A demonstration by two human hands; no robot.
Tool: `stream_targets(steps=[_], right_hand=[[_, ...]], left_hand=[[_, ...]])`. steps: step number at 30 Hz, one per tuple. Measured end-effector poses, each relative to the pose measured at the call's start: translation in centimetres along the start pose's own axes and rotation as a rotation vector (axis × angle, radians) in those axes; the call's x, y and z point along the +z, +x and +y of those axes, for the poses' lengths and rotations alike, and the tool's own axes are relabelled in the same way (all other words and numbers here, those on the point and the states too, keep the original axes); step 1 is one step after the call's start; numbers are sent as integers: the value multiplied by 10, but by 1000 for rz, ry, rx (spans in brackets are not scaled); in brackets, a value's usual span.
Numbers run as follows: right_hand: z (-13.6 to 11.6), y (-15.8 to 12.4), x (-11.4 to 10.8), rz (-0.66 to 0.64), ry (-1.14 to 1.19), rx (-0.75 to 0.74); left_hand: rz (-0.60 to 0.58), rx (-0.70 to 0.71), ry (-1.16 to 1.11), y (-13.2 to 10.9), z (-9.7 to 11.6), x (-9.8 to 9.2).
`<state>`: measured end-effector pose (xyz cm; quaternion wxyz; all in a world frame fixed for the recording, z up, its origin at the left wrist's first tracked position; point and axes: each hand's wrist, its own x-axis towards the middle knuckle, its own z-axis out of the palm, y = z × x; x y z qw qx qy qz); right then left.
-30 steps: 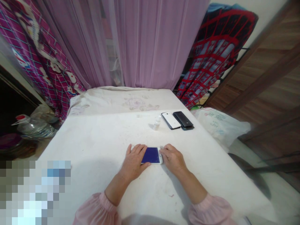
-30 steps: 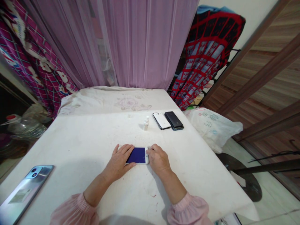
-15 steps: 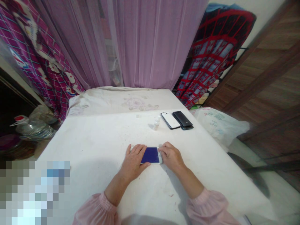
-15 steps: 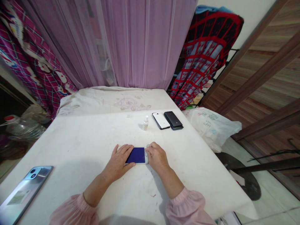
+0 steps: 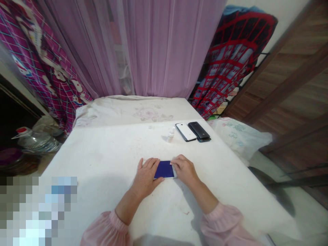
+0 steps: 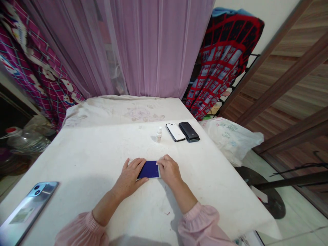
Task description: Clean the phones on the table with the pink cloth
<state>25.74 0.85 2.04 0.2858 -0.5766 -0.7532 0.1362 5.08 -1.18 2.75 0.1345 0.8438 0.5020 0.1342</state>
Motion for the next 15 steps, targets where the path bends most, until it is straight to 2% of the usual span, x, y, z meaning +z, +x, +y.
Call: stream_targets(steps=[4, 9, 12, 15], right_hand=[[4, 9, 2, 47, 198, 118], [10, -13, -2, 221, 684, 377], [11, -26, -8, 212, 984, 566], [8, -31, -17, 141, 1238, 681]], left_hand=[[-5, -11, 12, 0, 2, -3], [28, 11, 38, -1, 1, -1], [67, 30, 45, -2, -3, 5], [109, 42, 39, -3, -10, 11]])
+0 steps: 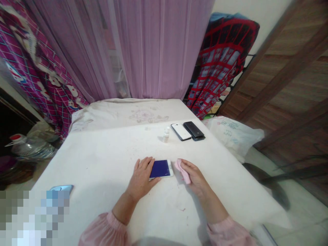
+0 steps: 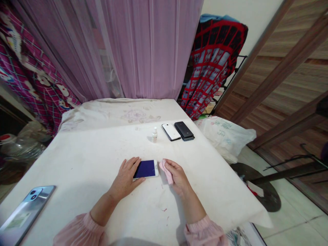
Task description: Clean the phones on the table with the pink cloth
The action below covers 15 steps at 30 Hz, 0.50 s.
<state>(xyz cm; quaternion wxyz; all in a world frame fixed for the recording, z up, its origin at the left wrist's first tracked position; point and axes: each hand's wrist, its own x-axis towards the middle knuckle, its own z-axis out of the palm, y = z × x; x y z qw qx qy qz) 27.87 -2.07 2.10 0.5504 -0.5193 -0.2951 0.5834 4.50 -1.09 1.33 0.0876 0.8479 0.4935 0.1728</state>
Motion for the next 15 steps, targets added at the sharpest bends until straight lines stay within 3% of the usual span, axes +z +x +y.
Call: stream_targets(steps=[5, 15], right_hand=[[-10, -4, 1, -60, 123, 144], [-5, -1, 3, -53, 35, 136]], left_hand=[[46, -4, -3, -4, -15, 6], [106, 49, 29, -11, -24, 10]])
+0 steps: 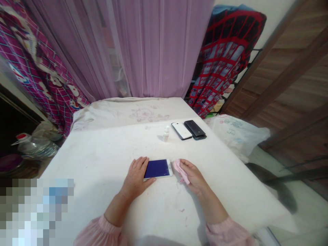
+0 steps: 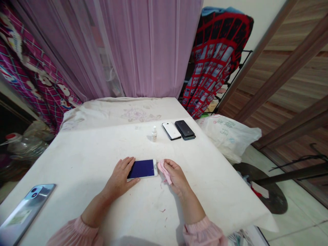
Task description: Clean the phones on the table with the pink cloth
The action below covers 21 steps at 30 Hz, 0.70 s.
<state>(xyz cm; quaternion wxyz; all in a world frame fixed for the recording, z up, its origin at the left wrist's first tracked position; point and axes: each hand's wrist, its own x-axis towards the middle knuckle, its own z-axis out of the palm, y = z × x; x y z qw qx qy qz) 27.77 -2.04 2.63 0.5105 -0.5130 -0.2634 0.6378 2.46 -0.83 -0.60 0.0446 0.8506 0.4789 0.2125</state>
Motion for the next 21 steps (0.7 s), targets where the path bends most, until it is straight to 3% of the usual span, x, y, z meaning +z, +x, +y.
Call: stream_targets(steps=[13, 17, 21], right_hand=[[5, 2, 9, 54, 51, -82], [5, 2, 11, 66, -48, -110], [2, -1, 15, 112, -231, -263]], left_hand=[[27, -4, -30, 2, 4, -4], [21, -8, -29, 2, 5, -4], [63, -21, -15, 3, 10, -10]])
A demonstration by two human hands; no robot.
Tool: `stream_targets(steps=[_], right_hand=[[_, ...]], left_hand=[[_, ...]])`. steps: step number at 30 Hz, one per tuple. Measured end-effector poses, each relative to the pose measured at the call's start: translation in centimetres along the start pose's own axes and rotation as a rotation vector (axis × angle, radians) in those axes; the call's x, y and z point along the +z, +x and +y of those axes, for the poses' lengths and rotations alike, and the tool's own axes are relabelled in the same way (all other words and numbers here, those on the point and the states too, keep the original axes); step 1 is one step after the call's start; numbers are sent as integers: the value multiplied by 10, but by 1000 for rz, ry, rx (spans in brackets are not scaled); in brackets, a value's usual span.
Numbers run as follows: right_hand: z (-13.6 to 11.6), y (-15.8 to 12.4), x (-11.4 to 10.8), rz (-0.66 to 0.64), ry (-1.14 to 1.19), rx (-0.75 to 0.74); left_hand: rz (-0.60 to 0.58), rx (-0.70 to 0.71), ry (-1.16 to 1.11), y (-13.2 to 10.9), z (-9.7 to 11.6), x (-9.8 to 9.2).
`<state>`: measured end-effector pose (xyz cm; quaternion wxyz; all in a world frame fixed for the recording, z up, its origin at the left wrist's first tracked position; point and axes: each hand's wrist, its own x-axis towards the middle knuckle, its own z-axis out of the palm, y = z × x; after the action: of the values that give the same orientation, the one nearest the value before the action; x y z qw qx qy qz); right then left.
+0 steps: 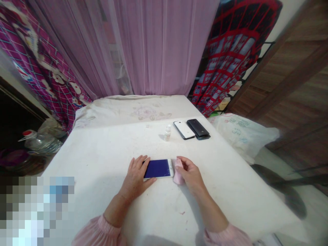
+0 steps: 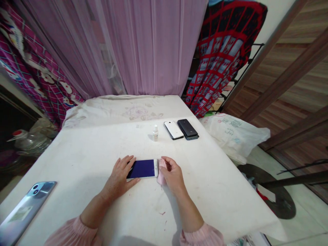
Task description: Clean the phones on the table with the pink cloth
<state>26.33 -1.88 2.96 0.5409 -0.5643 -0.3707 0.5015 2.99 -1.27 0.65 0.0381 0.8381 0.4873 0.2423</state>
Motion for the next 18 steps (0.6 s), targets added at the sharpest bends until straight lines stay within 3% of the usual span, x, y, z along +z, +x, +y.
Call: stream_targets(steps=[4, 8, 12, 15, 18], right_hand=[[-1, -6, 7, 28, -274, -279], [3, -8, 17, -41, -426, -436], [5, -9, 21, -118, -473, -486], [3, -10, 16, -174, -480, -479], [4, -10, 7, -216, -440, -375]], left_hand=[[120, -71, -153, 10, 17, -10], [54, -173, -496, 28, 39, -13], [-36, -290, -759, 39, 50, -8], [1, -321, -866, 38, 47, -2], [39, -319, -940, 33, 41, 2]])
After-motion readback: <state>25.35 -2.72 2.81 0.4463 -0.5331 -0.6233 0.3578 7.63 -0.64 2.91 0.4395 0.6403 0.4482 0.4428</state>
